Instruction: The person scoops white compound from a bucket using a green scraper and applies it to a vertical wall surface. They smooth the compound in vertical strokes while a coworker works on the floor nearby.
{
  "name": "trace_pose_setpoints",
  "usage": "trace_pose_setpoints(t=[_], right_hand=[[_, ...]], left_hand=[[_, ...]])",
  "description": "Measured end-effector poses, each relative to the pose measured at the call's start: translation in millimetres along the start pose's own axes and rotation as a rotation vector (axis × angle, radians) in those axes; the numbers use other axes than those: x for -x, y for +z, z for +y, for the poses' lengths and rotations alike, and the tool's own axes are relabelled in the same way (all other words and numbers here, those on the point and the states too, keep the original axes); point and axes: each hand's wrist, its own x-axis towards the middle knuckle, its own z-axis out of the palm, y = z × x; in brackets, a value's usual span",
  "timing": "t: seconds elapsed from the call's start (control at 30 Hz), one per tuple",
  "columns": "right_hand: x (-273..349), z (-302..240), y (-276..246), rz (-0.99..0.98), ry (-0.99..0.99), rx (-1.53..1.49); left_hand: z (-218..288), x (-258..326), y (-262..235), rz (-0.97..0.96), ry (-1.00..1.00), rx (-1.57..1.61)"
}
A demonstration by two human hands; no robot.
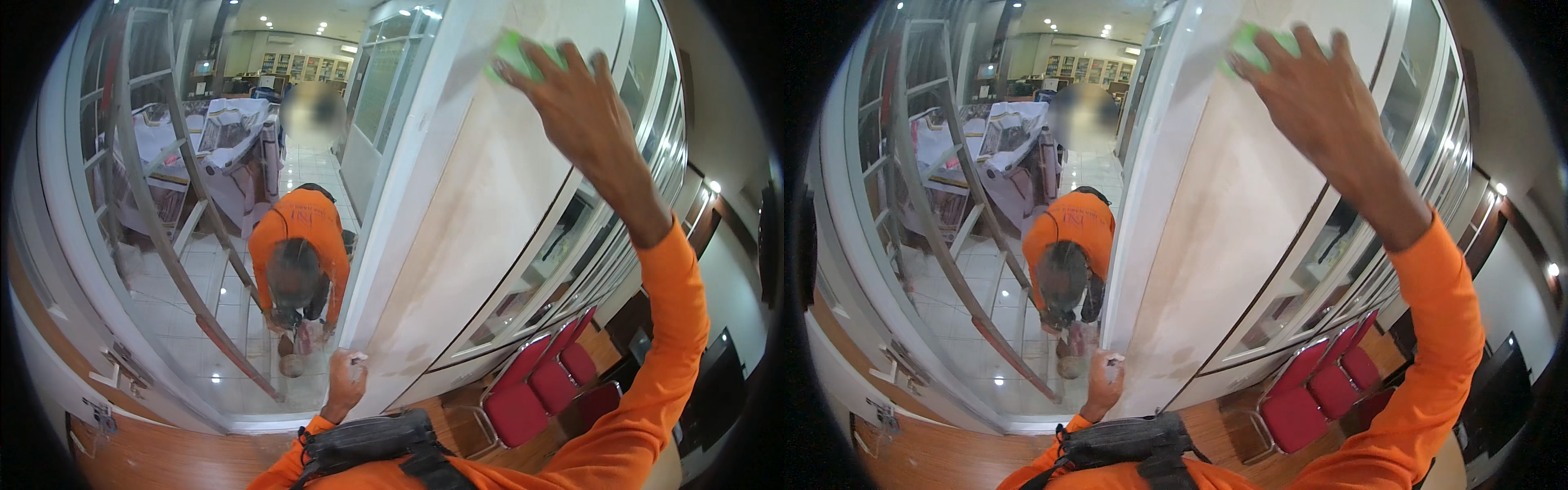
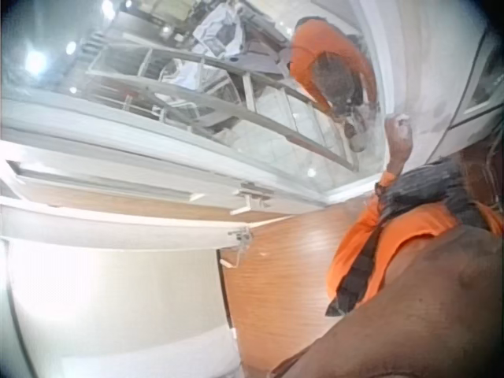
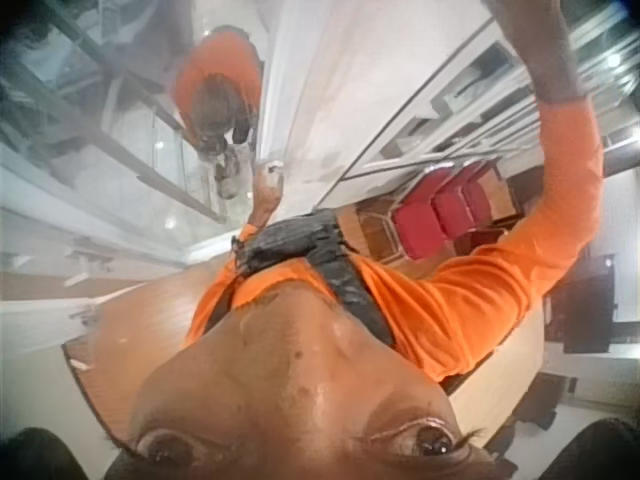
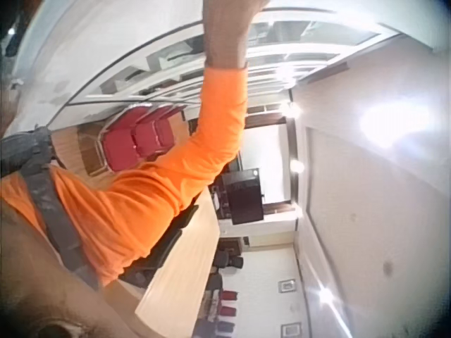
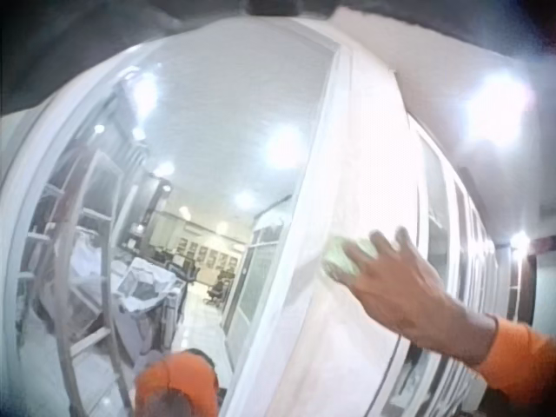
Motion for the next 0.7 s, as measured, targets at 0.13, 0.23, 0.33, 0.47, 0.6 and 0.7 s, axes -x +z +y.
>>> trace_pose_setpoints(t=[0.13,0.23,0.33,0.47,0.6,0.7], right_hand=[[-17,9,8,-0.077,0.117,-0.212],[-67,64,-45,-0.241,0.388,-0.471],[-98,95,-59,-0.237,0.309,-0.413],[-140,79,-73,-0.597,0.575,-0.538],[-105,66,-22,-0.553,0.276,-0.45],[-44,-15,-21,-0.206,0.133,-0.642]], left_hand=[[-6,5,-20,0.081,-0.097,-0.054],[-2,0,3,-0.015,-0.021,0.022],[1,-8,6,-0.099,0.018,0.023],[-5,-4,-1,-0.173,-0.023,0.047],[-11,2,13,-0.188,-0.054,0.14],[-13,0,1,-0.196,-0.06,0.096]])
